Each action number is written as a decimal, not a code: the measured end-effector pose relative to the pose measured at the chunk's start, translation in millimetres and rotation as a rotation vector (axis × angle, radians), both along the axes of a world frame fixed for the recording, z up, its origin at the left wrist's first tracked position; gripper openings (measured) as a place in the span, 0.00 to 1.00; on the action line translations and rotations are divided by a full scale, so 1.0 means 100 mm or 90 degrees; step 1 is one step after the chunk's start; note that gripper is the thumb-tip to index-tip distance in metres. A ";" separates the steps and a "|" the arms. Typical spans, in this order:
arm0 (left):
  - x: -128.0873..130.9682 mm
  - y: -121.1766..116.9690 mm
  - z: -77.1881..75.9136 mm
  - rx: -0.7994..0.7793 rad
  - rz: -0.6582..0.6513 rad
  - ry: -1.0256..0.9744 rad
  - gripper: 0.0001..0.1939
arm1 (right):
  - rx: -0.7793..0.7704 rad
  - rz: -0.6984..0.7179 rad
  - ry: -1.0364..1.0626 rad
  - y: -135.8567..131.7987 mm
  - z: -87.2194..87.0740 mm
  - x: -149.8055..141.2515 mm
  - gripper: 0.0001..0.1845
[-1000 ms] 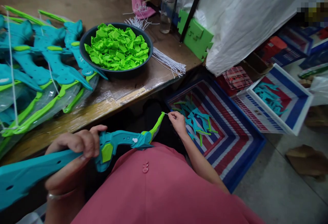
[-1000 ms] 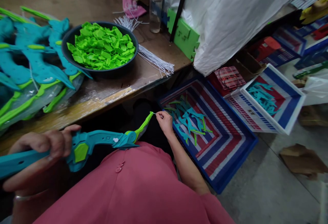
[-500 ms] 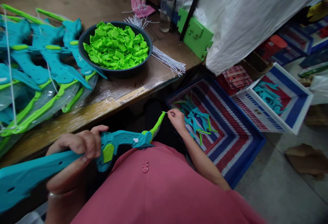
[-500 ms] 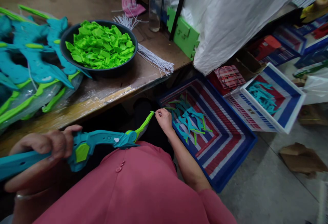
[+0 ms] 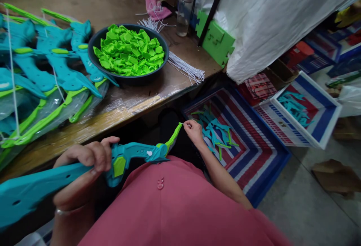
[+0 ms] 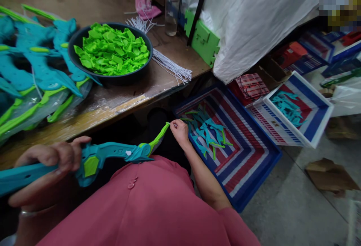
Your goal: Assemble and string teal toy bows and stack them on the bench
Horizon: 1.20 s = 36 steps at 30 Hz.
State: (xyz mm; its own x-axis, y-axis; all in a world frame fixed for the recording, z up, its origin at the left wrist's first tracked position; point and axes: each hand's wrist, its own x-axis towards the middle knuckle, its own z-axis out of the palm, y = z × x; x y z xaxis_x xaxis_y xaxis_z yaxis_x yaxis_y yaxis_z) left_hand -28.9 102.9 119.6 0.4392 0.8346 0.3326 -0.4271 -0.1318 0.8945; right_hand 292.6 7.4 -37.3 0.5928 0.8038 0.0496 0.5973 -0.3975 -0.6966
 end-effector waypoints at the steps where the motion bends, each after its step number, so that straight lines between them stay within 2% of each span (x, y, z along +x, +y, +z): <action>1: -0.01 0.01 -0.01 0.007 -0.004 -0.001 0.09 | 0.001 0.000 -0.001 -0.01 0.00 0.00 0.11; 6: -0.04 0.02 -0.04 -0.008 0.014 0.005 0.10 | -0.003 0.006 -0.004 -0.03 -0.05 0.00 0.09; 12: -0.03 0.00 -0.03 -0.008 0.005 0.001 0.09 | -0.029 0.015 -0.013 -0.01 -0.14 0.02 0.13; 15: -0.02 -0.01 0.00 -0.007 -0.001 0.005 0.09 | -0.036 0.029 -0.014 0.02 -0.17 0.02 0.10; 18: -0.01 0.00 0.03 0.009 -0.041 0.014 0.09 | -0.038 0.070 -0.006 0.06 -0.18 0.02 0.08; 23: 0.01 0.06 0.03 0.090 -0.152 -0.007 0.10 | -0.050 0.145 0.027 0.08 -0.18 0.03 0.09; 26: 0.07 0.03 0.06 0.065 -0.201 -0.017 0.09 | -0.063 0.167 0.044 0.06 -0.21 0.04 0.11; 28: 0.13 -0.03 0.12 0.011 -0.159 -0.014 0.08 | -0.074 0.161 0.047 0.03 -0.23 0.06 0.12; 29: 0.16 -0.06 0.16 -0.027 -0.108 0.000 0.14 | -0.079 0.150 0.046 0.01 -0.25 0.08 0.12; 32: 0.20 -0.14 0.26 -0.154 0.054 0.077 0.39 | -0.093 0.091 0.037 -0.09 -0.29 0.20 0.14; 34: 0.14 -0.16 0.27 -0.205 0.061 0.100 0.50 | -0.099 0.048 0.028 -0.18 -0.30 0.31 0.14; 36: 0.01 -0.17 0.21 -0.227 0.013 0.106 0.56 | -0.101 0.013 0.020 -0.27 -0.29 0.42 0.15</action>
State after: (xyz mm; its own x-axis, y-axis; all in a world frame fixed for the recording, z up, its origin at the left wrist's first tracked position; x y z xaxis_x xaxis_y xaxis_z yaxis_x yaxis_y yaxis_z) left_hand -27.9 85.8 140.7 0.4448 0.8940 -0.0539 -0.2730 0.1927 0.9425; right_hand 334.4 -20.0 -66.6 0.5759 0.8117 -0.0971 0.5851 -0.4922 -0.6445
